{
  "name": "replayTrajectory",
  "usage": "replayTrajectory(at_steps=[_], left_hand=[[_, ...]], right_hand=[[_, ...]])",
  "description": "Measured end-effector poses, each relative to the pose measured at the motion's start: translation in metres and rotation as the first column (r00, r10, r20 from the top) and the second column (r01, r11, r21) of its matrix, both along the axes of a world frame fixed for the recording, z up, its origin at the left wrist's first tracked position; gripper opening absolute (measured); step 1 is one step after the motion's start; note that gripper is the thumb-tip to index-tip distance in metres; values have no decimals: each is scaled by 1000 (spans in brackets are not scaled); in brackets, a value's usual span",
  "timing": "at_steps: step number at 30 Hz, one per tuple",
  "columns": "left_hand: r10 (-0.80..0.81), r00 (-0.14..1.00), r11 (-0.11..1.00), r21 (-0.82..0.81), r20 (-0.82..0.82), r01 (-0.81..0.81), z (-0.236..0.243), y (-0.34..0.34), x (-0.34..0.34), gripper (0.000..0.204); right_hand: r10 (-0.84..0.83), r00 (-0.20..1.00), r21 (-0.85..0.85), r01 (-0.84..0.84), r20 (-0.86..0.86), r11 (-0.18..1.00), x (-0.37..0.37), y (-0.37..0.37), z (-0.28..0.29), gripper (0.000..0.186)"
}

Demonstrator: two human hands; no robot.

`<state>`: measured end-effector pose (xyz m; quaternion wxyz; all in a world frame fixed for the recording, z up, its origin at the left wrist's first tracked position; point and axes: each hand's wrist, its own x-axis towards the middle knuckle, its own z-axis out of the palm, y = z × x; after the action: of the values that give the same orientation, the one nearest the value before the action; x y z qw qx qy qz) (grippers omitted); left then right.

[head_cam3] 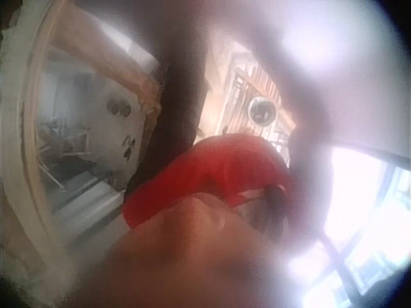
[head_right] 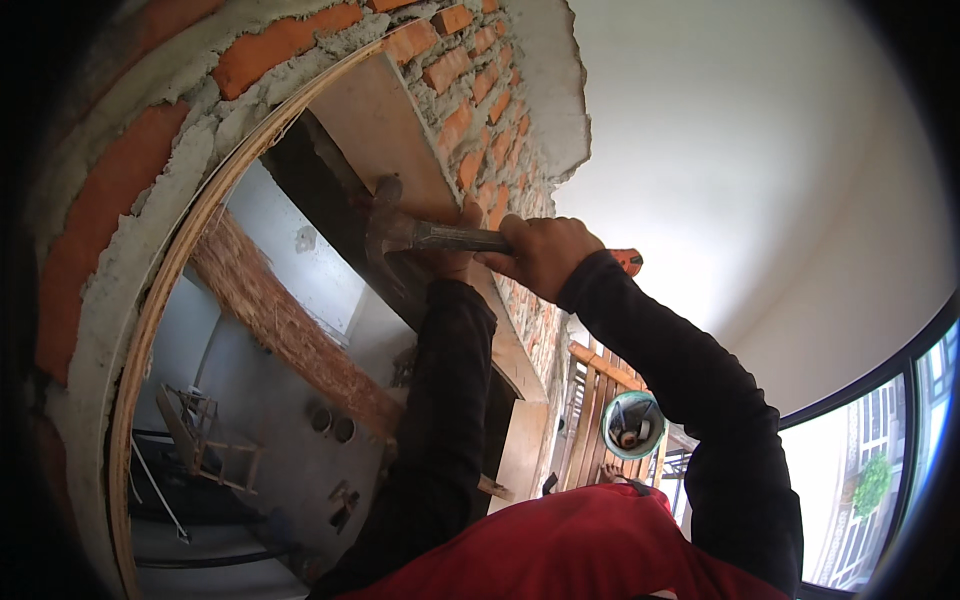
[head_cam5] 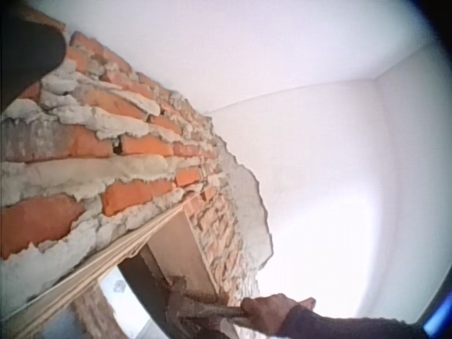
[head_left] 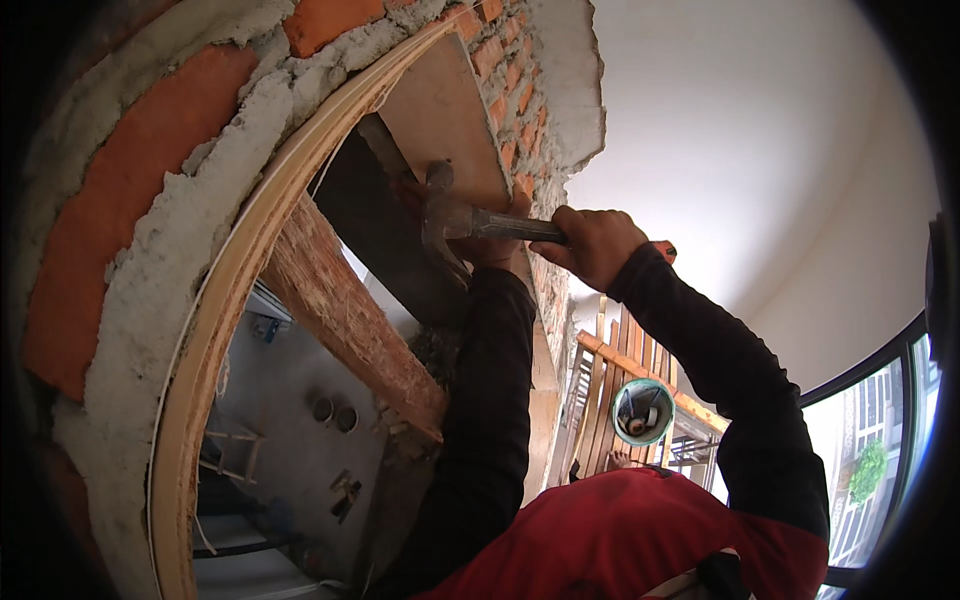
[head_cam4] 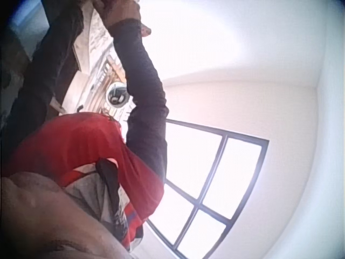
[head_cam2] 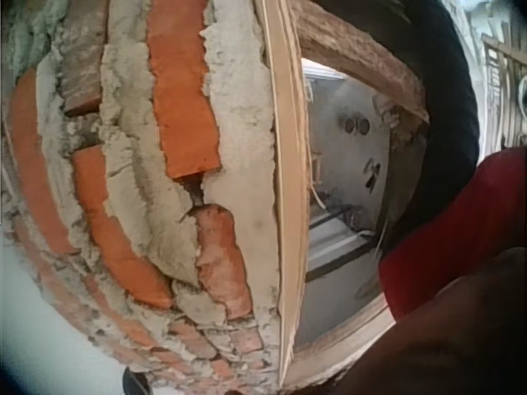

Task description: The person installs a wooden door frame by positioning a board against a brick wall and hammering nails into it. The person picks up nails from a bucket and hammers them into the wood to secure it in place around the doorway.

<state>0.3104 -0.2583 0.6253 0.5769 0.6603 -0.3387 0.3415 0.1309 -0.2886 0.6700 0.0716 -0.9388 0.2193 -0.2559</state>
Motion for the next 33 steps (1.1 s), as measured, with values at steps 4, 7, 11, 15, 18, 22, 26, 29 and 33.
replayTrajectory(at_steps=[4, 7, 11, 15, 18, 22, 26, 29, 33], left_hand=[[13, 1000, 1000, 9, 20, -13, 4, 9, 2, 139], [7, 1000, 1000, 7, 30, -8, 0, 5, -2, 139], [20, 999, 999, 31, 51, -22, -5, 5, -3, 140], [101, 985, 993, 49, 141, -108, -6, 6, 8, 140], [157, 957, 983, 54, 246, -175, -7, -15, 7, 140], [103, 952, 993, 16, 288, -113, -25, -25, 39, 136], [-251, 959, 958, -113, 128, 265, 1, -4, 33, 112], [-382, 921, 914, -116, 69, 388, -16, -15, 15, 107], [-305, 950, 946, -95, 68, 310, -75, 6, 14, 114]], right_hand=[[170, 983, -48, -167, 71, 985, -7, 10, -6, 45], [52, 994, -24, -50, 92, 998, -4, 5, -8, 47], [92, 991, 39, -97, 101, 995, -8, 15, -8, 41], [126, 979, 323, -172, 158, 931, -52, 35, -53, 41], [-38, 964, 446, -86, 262, 891, -116, 42, -117, 44], [-296, 955, 681, 219, -4, 698, -199, 57, -217, 43], [-357, 910, 831, 360, -212, 423, -257, 75, -327, 40], [-405, 761, 860, 475, -507, -184, -299, 88, -386, 39], [-323, 647, 695, 469, -691, -546, -332, 94, -437, 40]])
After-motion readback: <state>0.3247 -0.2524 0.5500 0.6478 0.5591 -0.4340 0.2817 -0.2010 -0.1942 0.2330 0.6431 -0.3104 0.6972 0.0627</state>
